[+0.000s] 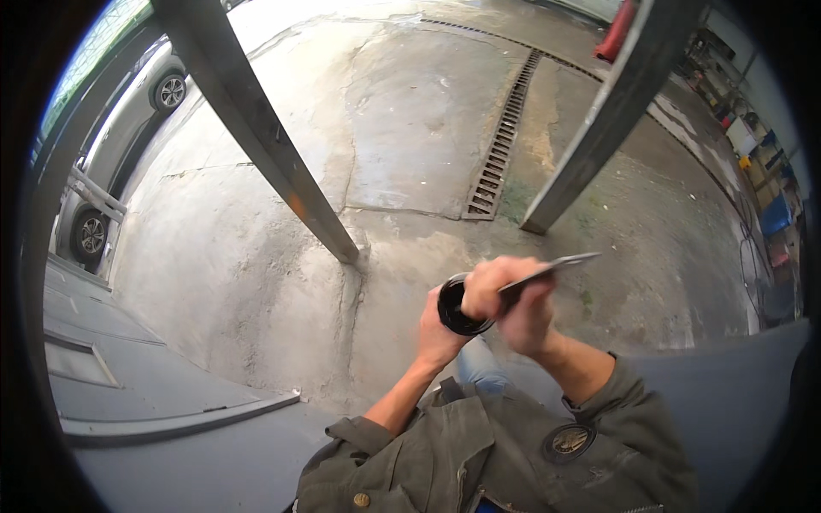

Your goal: The person stirs black paint in a small container with a metal tool, walks to a workbench, adds a clear liquid from a bottle, and continues mixing. The person then pours the mixture into a spray gun cup, attaches the cup to a spray gun, and walks into a paint booth.

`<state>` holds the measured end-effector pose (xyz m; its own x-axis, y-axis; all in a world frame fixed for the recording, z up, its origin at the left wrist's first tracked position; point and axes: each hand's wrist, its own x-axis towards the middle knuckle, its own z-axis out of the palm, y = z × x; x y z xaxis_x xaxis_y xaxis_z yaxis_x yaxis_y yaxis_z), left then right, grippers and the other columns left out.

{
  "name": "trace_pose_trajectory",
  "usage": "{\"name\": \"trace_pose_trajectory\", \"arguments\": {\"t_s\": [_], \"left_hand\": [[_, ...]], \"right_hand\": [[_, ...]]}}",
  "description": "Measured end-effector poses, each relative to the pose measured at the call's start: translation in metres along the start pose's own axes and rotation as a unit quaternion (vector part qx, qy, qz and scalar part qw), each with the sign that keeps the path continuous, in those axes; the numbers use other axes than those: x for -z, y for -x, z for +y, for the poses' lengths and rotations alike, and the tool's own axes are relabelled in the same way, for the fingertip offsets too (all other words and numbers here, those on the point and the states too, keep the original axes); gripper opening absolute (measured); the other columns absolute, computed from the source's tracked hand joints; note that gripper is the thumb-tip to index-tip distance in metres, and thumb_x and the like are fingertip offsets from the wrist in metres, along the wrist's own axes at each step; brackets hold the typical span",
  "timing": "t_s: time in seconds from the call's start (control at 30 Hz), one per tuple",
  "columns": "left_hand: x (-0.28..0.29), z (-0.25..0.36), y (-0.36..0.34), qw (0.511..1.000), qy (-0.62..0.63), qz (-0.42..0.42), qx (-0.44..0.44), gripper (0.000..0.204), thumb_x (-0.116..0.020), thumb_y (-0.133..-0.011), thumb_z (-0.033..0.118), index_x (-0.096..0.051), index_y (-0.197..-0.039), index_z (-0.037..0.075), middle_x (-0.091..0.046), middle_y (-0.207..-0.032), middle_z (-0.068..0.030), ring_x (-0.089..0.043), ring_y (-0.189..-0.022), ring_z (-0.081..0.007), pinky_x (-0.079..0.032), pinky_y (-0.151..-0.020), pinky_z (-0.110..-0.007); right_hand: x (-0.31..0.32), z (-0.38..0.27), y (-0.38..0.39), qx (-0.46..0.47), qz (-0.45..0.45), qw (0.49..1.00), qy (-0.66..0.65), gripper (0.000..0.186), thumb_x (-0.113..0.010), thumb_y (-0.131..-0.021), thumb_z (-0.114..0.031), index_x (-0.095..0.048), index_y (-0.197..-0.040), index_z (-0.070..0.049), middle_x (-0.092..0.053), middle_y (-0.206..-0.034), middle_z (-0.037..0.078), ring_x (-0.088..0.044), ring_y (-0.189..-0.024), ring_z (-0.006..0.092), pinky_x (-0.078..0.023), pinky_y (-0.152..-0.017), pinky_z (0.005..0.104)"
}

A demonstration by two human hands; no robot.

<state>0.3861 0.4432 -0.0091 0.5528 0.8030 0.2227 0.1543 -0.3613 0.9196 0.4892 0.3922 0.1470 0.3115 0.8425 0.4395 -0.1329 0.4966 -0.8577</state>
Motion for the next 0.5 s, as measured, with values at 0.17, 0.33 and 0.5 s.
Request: {"name": "trace_pose_trajectory", "arguments": {"t_s": [0.17, 0.33, 0.5], "left_hand": [[-0.027, -0.071, -0.193, 0.998, 0.025, 0.045, 0.021, 0.071, -0.093, -0.067, 0.021, -0.054, -0.125, 0.008, -0.067, -0.113, -0.0130, -0.067, -0.100, -0.0253, -0.054, -0.087, -0.037], [-0.036, -0.078, -0.370, 0.991, 0.045, 0.123, 0.028, 0.072, -0.092, -0.067, 0.015, -0.054, -0.127, 0.008, -0.066, -0.117, -0.0125, -0.065, -0.108, -0.0287, -0.051, -0.092, -0.039], [0.000, -0.107, -0.538, 0.981, 0.012, 0.190, 0.030, 0.073, -0.091, -0.067, 0.012, -0.053, -0.129, 0.008, -0.065, -0.118, -0.0122, -0.065, -0.109, -0.0288, -0.051, -0.094, -0.039]], "right_hand": [[0.083, 0.081, -0.159, 0.004, 0.002, 1.000, -0.021, 0.072, -0.037, -0.094, -0.074, -0.042, -0.068, -0.007, -0.038, -0.059, 0.002, -0.038, -0.051, 0.0150, -0.034, -0.050, 0.0297], [0.133, 0.129, -0.369, 0.044, 0.140, 0.989, -0.001, 0.065, -0.039, -0.099, -0.068, -0.041, -0.073, -0.008, -0.035, -0.060, -0.001, -0.038, -0.051, 0.0124, -0.032, -0.050, 0.0279], [0.147, 0.209, -0.533, -0.022, 0.025, 0.999, -0.029, 0.063, -0.037, -0.100, -0.066, -0.041, -0.074, -0.008, -0.036, -0.058, 0.000, -0.034, -0.050, 0.0135, -0.031, -0.048, 0.0298]]}}
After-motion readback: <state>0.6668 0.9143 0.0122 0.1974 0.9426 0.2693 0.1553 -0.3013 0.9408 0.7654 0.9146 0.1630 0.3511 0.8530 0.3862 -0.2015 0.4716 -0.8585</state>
